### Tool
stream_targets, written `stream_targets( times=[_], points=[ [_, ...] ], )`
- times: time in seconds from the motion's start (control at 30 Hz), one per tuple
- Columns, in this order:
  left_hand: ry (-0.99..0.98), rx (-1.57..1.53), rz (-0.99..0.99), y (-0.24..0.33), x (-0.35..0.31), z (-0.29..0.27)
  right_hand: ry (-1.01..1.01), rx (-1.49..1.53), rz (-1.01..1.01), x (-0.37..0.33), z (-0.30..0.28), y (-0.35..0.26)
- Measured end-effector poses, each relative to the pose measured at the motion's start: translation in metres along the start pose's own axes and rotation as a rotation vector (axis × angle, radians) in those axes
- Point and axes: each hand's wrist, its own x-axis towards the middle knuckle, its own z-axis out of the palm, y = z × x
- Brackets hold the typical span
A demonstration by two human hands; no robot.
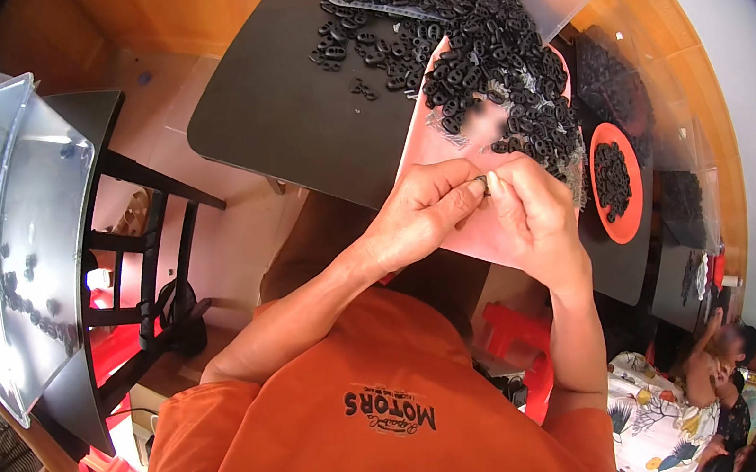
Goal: The person sits at a table and repeatedly picks up small black plastic clips and metal screws from a pink tray. They insert the screws into the clips by hand and place the assembled units into a red bowl.
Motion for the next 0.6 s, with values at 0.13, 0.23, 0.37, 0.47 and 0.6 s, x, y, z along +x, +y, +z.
stream_targets(
  times=[0.13,0.23,0.37,0.47,0.6],
  points=[
    [0.003,0.063,0.045,-0.002,0.001,-0.002,0.006,-0.014,0.004,-0.002,0.002,0.001],
    [-0.013,0.042,0.008,0.004,-0.001,-0.003,-0.002,0.122,0.077,-0.002,-0.001,0.001],
    [-0.015,0.102,0.073,-0.003,0.000,-0.004,-0.009,0.175,0.119,-0.001,-0.003,0.004],
    [-0.013,0.167,0.102,-0.007,0.002,-0.004,-0.010,0.101,0.052,0.001,-0.004,0.004],
    [0.003,0.227,0.129,-0.008,0.002,-0.004,0.023,0.032,-0.011,0.000,0.001,0.007]
  ],
)
